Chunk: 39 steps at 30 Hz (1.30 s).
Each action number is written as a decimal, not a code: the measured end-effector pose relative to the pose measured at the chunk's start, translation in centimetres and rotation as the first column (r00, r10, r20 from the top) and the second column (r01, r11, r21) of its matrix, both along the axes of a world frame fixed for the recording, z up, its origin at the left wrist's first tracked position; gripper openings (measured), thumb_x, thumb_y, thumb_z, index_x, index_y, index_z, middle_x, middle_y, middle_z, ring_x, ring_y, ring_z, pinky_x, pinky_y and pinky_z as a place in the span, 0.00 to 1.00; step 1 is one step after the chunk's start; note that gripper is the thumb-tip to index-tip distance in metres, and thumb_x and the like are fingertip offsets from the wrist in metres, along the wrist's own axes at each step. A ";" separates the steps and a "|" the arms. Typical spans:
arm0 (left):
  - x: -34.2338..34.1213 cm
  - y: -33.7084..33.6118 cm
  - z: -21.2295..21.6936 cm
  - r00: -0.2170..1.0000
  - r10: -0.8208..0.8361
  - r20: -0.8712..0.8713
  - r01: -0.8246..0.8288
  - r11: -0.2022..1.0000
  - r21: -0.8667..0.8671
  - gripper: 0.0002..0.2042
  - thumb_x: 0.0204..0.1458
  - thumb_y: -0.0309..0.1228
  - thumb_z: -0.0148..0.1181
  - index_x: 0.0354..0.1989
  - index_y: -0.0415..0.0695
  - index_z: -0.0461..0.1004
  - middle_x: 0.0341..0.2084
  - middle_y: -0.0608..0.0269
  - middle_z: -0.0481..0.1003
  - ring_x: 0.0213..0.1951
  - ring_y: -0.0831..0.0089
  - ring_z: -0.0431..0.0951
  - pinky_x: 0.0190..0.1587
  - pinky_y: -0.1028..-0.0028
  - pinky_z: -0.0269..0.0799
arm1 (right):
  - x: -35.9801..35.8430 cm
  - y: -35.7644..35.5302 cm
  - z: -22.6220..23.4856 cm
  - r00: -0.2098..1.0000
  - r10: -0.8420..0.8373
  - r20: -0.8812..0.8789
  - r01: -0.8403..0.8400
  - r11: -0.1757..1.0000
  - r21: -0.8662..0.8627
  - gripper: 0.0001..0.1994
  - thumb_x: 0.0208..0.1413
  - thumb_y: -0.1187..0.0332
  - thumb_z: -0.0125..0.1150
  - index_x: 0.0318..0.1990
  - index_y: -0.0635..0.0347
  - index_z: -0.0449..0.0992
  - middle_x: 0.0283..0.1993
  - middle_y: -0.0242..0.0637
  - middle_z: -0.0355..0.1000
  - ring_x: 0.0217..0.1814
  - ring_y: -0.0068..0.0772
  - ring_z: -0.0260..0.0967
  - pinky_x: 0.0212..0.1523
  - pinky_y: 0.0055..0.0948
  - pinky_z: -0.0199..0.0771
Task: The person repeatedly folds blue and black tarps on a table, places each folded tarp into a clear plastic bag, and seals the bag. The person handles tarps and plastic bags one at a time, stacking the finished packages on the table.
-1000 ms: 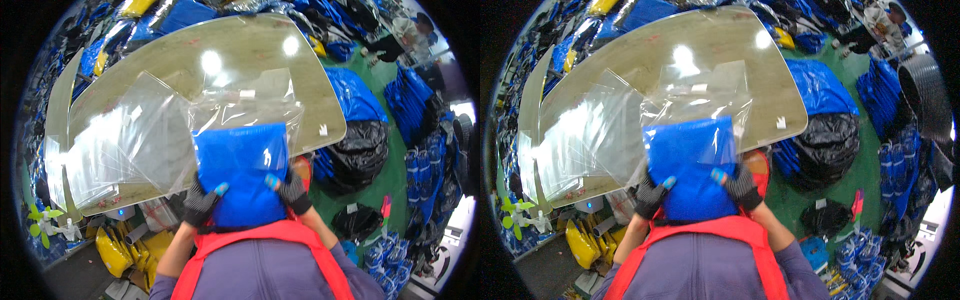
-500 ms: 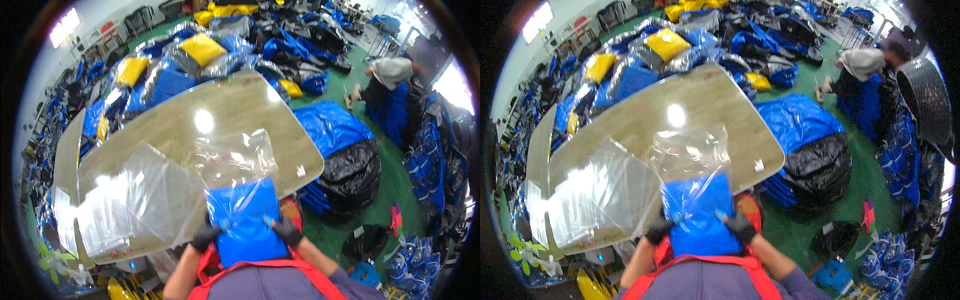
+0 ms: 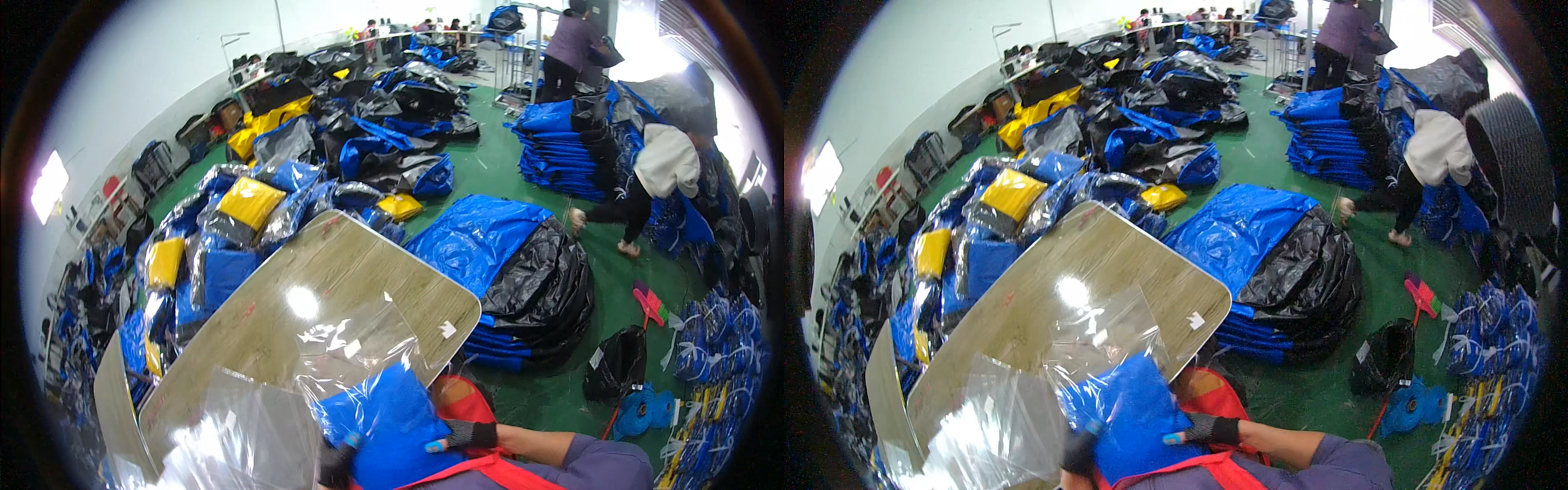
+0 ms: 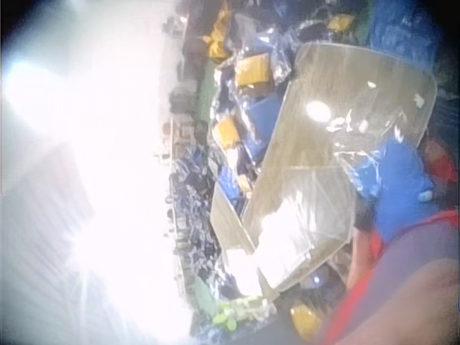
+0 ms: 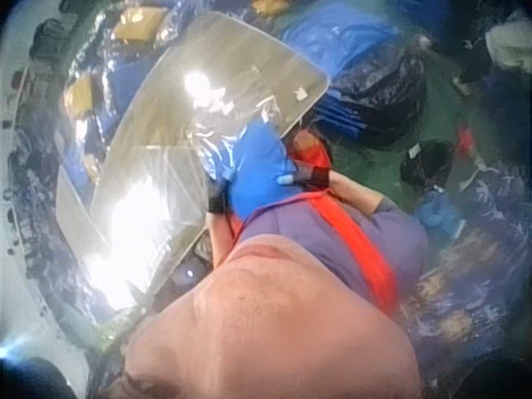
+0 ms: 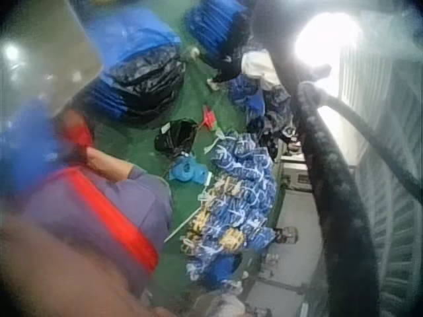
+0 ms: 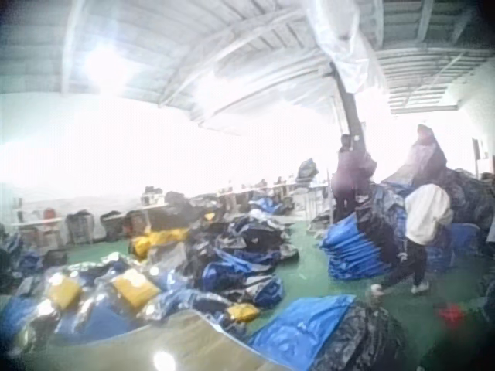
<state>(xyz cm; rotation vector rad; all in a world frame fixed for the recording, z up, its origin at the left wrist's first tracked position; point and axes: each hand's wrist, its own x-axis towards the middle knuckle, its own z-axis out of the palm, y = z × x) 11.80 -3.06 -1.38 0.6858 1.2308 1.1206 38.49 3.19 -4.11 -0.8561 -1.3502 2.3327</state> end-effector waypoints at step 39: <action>-3.0 -3.3 -4.4 0.933 0.171 0.316 -0.127 0.980 -0.153 0.27 0.58 0.43 0.51 0.63 0.43 0.58 0.53 0.52 0.69 0.49 0.60 0.74 0.51 0.59 0.73 | -2.6 0.8 2.6 0.996 -0.008 0.094 -0.011 0.980 0.198 0.49 0.45 0.51 0.71 0.69 0.63 0.48 0.69 0.47 0.54 0.70 0.39 0.50 0.69 0.41 0.49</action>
